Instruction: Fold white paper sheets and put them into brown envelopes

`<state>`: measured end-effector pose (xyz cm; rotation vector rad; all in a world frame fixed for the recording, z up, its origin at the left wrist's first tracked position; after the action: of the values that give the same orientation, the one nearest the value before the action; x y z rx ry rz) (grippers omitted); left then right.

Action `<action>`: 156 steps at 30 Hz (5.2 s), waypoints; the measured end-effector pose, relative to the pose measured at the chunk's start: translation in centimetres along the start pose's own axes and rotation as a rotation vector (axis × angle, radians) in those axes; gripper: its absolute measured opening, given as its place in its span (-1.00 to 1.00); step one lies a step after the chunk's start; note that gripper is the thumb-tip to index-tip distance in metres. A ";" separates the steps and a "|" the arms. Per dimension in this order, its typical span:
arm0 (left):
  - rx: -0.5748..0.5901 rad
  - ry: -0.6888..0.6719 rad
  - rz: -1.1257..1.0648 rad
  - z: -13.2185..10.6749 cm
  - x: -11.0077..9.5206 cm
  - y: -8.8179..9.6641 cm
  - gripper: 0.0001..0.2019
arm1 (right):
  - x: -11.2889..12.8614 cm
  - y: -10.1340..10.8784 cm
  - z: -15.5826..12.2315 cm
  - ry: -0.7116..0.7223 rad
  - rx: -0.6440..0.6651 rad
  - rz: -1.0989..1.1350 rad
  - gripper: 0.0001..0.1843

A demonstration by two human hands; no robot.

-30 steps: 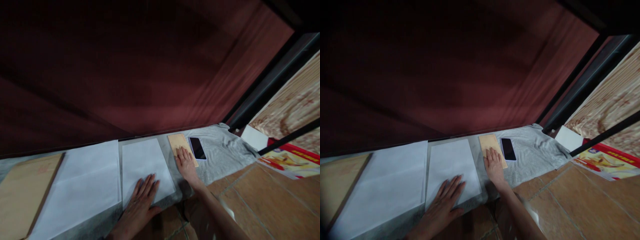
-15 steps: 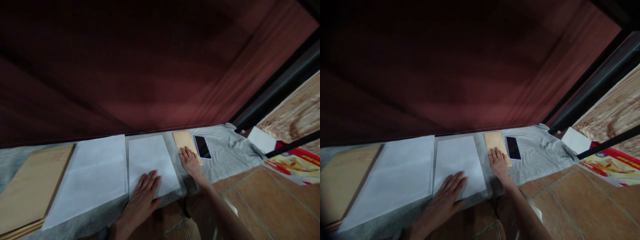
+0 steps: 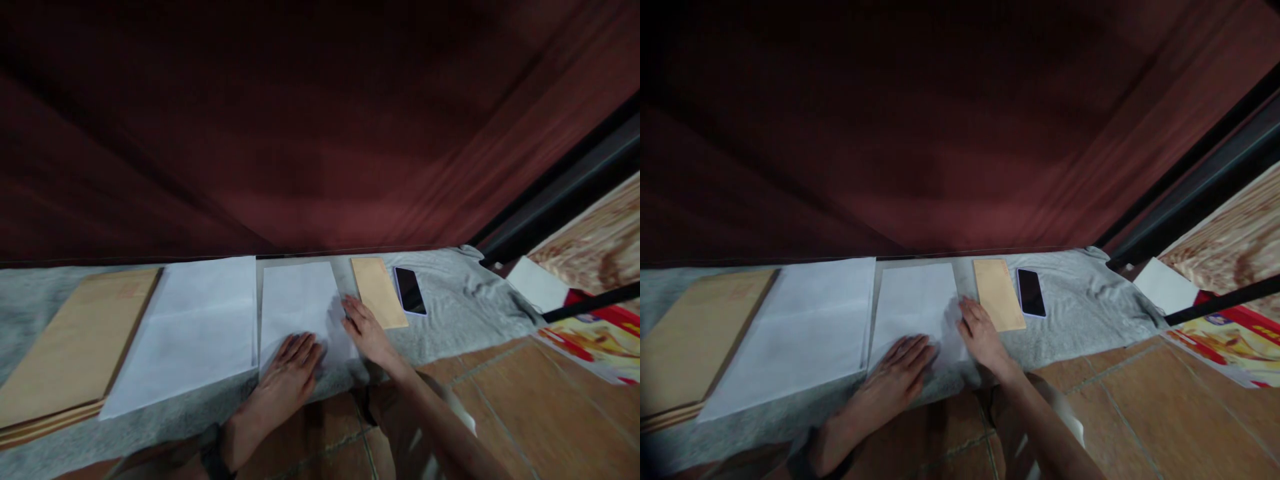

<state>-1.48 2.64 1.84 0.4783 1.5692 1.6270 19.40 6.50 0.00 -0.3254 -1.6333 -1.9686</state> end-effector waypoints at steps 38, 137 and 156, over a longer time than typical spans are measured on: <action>0.149 0.076 -0.248 -4.6 6.4 2.7 -0.49 | 0.7 2.6 -2.4 0.125 0.395 0.282 -0.74; -0.177 0.436 0.085 7.8 5.6 -2.0 -0.40 | 5.8 -7.2 5.1 0.052 0.114 -0.330 -0.40; -0.192 0.653 0.132 6.2 8.4 -2.1 -0.36 | 2.1 -4.8 4.9 -0.110 0.003 -0.380 -0.42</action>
<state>-1.32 12.84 -1.41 -0.0745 1.8337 2.1492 14.26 11.14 -1.75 -0.1289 -1.8780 -2.2577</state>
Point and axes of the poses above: each hand's wrist, its own z-axis towards the middle knuckle, its own y-axis out of the back of the hand, x = y × z, the point moved 6 cm from there along z, towards the middle knuckle, and after that the axes turned 1 degree about x, right-handed, at the moved point
